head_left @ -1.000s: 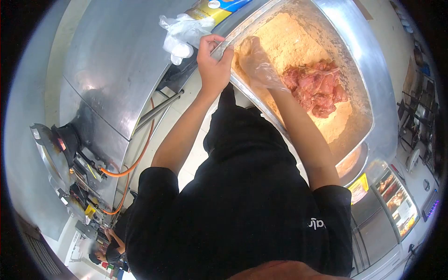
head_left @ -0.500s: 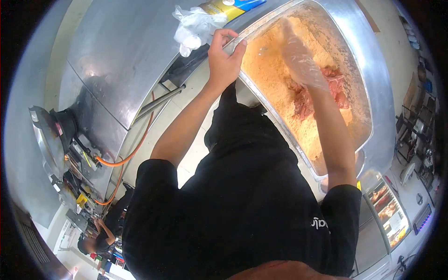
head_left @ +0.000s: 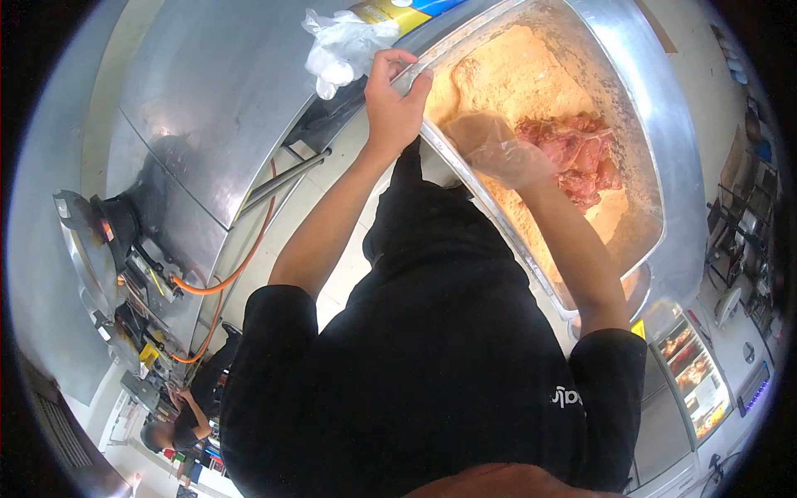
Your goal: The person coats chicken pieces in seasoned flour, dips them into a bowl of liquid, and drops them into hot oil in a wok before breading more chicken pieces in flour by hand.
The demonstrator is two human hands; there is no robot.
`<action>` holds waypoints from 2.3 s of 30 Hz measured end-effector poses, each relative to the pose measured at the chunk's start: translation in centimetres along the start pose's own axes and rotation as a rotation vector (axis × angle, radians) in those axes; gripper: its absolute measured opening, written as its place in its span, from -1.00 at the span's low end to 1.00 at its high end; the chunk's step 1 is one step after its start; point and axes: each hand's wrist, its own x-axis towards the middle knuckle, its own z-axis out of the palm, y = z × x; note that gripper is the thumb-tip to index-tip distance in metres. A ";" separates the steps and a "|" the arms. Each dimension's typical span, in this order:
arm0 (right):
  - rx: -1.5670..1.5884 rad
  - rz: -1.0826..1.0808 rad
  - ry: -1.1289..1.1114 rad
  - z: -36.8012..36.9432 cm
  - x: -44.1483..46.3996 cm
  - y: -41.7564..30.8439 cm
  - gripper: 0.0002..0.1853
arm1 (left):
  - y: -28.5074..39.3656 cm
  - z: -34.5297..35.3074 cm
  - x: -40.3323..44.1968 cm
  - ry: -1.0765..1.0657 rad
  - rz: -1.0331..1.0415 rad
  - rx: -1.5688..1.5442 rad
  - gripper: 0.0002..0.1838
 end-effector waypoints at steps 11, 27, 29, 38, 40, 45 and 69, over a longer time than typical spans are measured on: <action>-0.036 0.163 0.796 3.9 5.2 5.0 -0.53 | 0.5 0.2 0.1 0.028 0.045 0.050 -0.72; -0.063 0.032 0.732 -0.1 1.5 8.6 -0.68 | -0.4 0.3 0.1 0.039 0.035 -0.030 -0.72; 0.136 0.251 0.592 -1.1 3.1 10.1 -0.68 | -0.2 0.4 0.1 0.041 0.018 -0.052 -0.72; -0.149 0.233 0.524 1.8 1.9 0.2 -0.69 | -0.3 0.5 0.2 0.080 0.121 0.049 -0.75; 0.144 0.295 0.417 2.0 1.3 0.7 -0.69 | -0.5 0.4 0.2 0.065 0.110 0.022 -0.74; 0.477 0.306 0.479 1.0 1.3 4.3 -0.60 | 0.1 0.3 0.2 0.045 0.102 0.044 -0.74; 0.469 0.474 0.398 -4.5 -0.3 7.6 -0.50 | 0.7 0.2 -0.1 0.038 -0.003 -0.007 -0.72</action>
